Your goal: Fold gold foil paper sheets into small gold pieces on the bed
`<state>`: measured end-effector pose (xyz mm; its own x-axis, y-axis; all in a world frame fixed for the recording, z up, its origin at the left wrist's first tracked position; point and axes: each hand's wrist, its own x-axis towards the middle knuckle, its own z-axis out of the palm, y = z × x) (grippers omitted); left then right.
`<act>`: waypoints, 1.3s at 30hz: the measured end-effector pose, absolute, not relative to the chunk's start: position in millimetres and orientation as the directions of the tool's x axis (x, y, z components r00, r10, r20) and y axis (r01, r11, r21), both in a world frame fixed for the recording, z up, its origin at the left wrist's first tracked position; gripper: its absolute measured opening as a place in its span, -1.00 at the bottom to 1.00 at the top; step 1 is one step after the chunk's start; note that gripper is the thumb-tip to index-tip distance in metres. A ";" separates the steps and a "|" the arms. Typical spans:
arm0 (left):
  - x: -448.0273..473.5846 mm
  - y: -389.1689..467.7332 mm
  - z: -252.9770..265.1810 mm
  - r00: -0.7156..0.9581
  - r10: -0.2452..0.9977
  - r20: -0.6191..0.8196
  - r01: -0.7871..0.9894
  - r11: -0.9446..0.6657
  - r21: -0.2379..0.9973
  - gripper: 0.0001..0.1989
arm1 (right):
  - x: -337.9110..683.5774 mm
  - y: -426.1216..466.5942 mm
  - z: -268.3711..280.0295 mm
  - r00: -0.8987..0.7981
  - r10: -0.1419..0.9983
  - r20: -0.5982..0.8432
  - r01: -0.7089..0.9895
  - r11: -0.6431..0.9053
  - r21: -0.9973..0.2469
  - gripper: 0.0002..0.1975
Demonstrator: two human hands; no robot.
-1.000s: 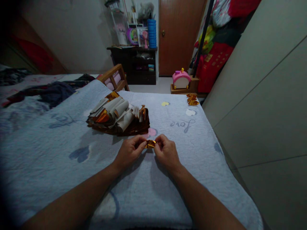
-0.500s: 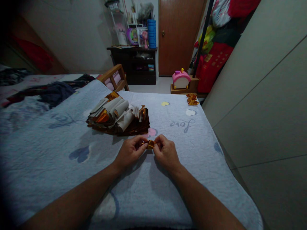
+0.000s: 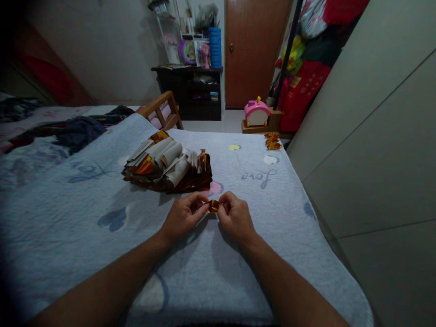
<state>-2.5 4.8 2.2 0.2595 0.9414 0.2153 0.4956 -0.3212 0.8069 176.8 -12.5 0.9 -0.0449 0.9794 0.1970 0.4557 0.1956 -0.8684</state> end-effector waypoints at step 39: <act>-5.3 3.0 8.0 0.238 0.906 0.350 0.546 -0.423 0.723 -0.89 | 178.1 -9.7 2.0 -0.032 0.994 0.100 0.437 0.104 -0.894 -0.86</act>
<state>-5.3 3.0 8.0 0.2377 0.9059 0.3504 0.5460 -0.4230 0.7232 178.1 -9.7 2.0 -0.0318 0.9945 0.1001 0.4367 0.1039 -0.8936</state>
